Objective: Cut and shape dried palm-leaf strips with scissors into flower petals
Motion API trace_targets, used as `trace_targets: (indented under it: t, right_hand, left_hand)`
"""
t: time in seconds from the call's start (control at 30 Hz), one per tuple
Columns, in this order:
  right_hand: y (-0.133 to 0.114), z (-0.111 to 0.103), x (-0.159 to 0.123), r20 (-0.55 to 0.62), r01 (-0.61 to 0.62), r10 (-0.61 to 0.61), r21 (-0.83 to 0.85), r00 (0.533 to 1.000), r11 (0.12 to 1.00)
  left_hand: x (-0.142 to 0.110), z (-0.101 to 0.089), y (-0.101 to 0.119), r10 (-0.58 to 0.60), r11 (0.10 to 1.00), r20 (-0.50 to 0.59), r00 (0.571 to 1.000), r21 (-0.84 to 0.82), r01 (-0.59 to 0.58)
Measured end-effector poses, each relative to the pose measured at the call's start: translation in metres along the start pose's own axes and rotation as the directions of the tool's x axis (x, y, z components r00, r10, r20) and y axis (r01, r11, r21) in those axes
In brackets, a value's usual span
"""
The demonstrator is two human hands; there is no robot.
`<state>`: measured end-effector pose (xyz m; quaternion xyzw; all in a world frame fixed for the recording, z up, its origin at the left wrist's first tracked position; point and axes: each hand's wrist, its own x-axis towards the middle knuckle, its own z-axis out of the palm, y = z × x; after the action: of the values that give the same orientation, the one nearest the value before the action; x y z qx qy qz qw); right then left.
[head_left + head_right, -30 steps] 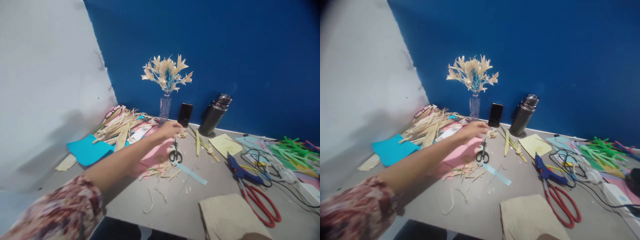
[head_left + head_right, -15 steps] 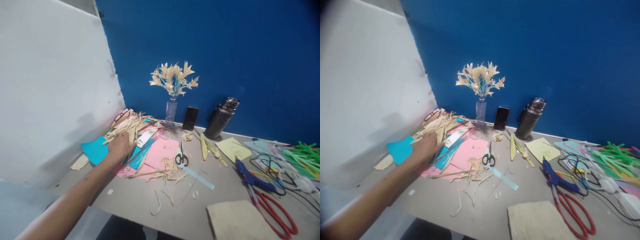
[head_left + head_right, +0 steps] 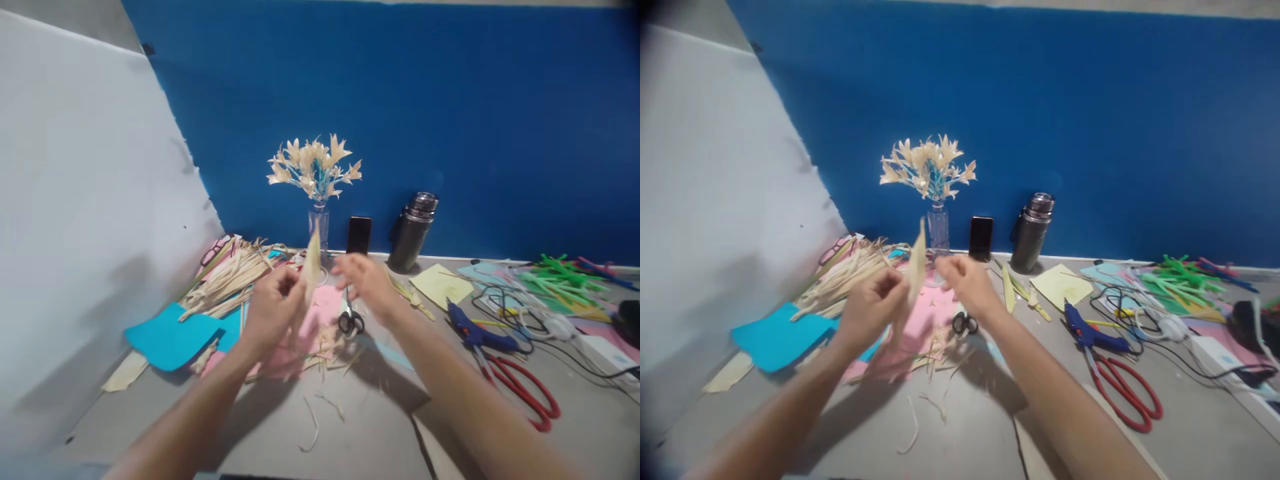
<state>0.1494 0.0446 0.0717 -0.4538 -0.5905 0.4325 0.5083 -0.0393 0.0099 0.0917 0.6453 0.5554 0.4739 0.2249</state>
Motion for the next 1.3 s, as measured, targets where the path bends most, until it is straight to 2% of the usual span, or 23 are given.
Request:
trace_targets:
  t: [0.1,0.2,0.33,0.43,0.5,0.6,0.7,0.77,0.9,1.0,1.13,1.3]
  right_hand:
    - [0.02,0.01,-0.011,0.002,-0.07,0.07,0.068,0.998,0.995]
    - [0.038,0.011,-0.018,-0.011,-0.111,0.116,0.2,0.993,0.973]
    - [0.042,0.011,-0.025,0.049,-0.202,0.196,0.27,0.979,0.941]
    - [0.039,0.016,-0.029,0.082,-0.223,0.211,0.208,0.974,0.952]
    - [0.04,0.018,-0.031,0.112,-0.223,0.207,0.147,0.972,0.964]
    - [0.045,0.016,-0.03,0.105,-0.185,0.183,0.016,0.978,0.983]
    - [0.052,0.012,-0.027,0.034,-0.131,0.133,-0.07,0.99,0.989]
    - [0.055,0.012,-0.026,-0.012,-0.107,0.107,-0.079,0.994,0.991]
    - [0.057,0.016,-0.03,-0.147,-0.04,0.024,-0.108,0.989,0.993]
    - [0.057,0.018,-0.03,-0.173,0.0,-0.031,-0.177,0.984,0.984]
    - [0.064,0.021,-0.017,-0.168,-0.027,0.003,-0.138,0.986,0.99]
    - [0.074,0.035,0.004,-0.146,-0.051,0.052,0.01,0.988,0.999]
  left_hand:
    - [-0.012,0.029,0.0,-0.111,0.971,0.179,0.978,-0.192,0.145]
    - [-0.017,0.044,-0.015,-0.216,0.889,0.341,0.915,-0.318,0.329]
    - [-0.019,0.055,-0.034,-0.299,0.695,0.43,0.852,-0.513,0.503]
    - [-0.02,0.061,-0.041,-0.28,0.509,0.527,0.803,-0.628,0.589]
    - [-0.021,0.063,-0.042,-0.259,0.449,0.553,0.792,-0.657,0.606]
    - [-0.022,0.062,-0.043,-0.259,0.488,0.54,0.8,-0.642,0.591]
    - [-0.026,0.062,-0.04,-0.274,0.586,0.565,0.779,-0.544,0.601]
    - [-0.029,0.062,-0.038,-0.28,0.609,0.587,0.759,-0.503,0.613]
    - [-0.034,0.067,-0.042,-0.25,0.502,0.651,0.716,-0.545,0.671]
    - [-0.034,0.072,-0.048,-0.222,0.428,0.676,0.702,-0.58,0.693]
    - [-0.031,0.077,-0.054,-0.236,0.404,0.652,0.721,-0.609,0.682]
    - [-0.024,0.079,-0.062,-0.27,0.375,0.571,0.776,-0.68,0.631]
